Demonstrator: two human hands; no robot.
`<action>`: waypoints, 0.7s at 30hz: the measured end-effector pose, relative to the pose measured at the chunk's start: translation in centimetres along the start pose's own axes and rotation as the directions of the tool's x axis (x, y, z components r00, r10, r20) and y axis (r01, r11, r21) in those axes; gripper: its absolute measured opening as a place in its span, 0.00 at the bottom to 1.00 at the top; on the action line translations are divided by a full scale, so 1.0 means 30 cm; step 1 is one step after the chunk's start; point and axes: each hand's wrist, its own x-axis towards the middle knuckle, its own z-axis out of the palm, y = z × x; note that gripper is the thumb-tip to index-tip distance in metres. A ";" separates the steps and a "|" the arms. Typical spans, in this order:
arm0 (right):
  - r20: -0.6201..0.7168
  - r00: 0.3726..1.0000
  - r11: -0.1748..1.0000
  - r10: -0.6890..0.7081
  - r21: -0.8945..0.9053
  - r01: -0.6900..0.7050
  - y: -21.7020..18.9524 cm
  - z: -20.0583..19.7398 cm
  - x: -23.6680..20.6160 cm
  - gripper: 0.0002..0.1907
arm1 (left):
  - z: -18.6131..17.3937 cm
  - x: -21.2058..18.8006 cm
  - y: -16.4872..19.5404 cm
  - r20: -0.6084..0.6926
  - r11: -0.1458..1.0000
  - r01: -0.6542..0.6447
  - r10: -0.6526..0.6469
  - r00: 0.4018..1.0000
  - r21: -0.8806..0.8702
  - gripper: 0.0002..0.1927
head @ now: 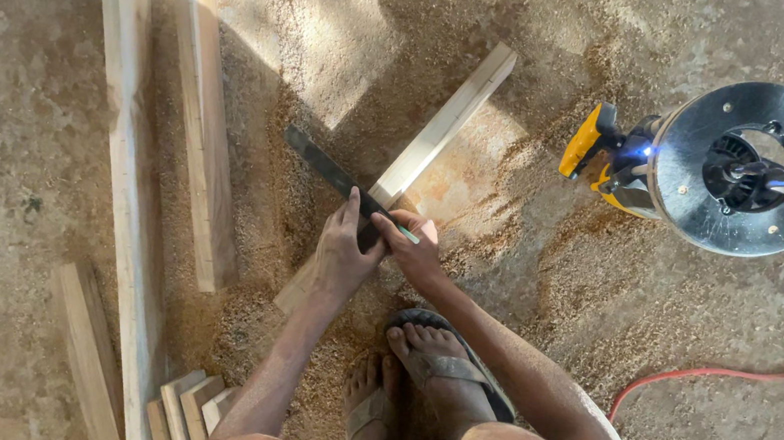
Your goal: The person kneels on a sawdust-covered floor and marks wooden sticks and planks. They hold an L-square against each piece and draw pencil lines along it, working through a stack of pieces one at a time and repositioning the square to mark additional lines.
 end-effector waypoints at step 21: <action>-0.015 0.993 0.983 0.121 0.139 -0.118 0.008 0.013 0.004 0.15 | 0.015 -0.005 -0.027 -0.061 0.989 -0.091 0.099 0.993 0.113 0.48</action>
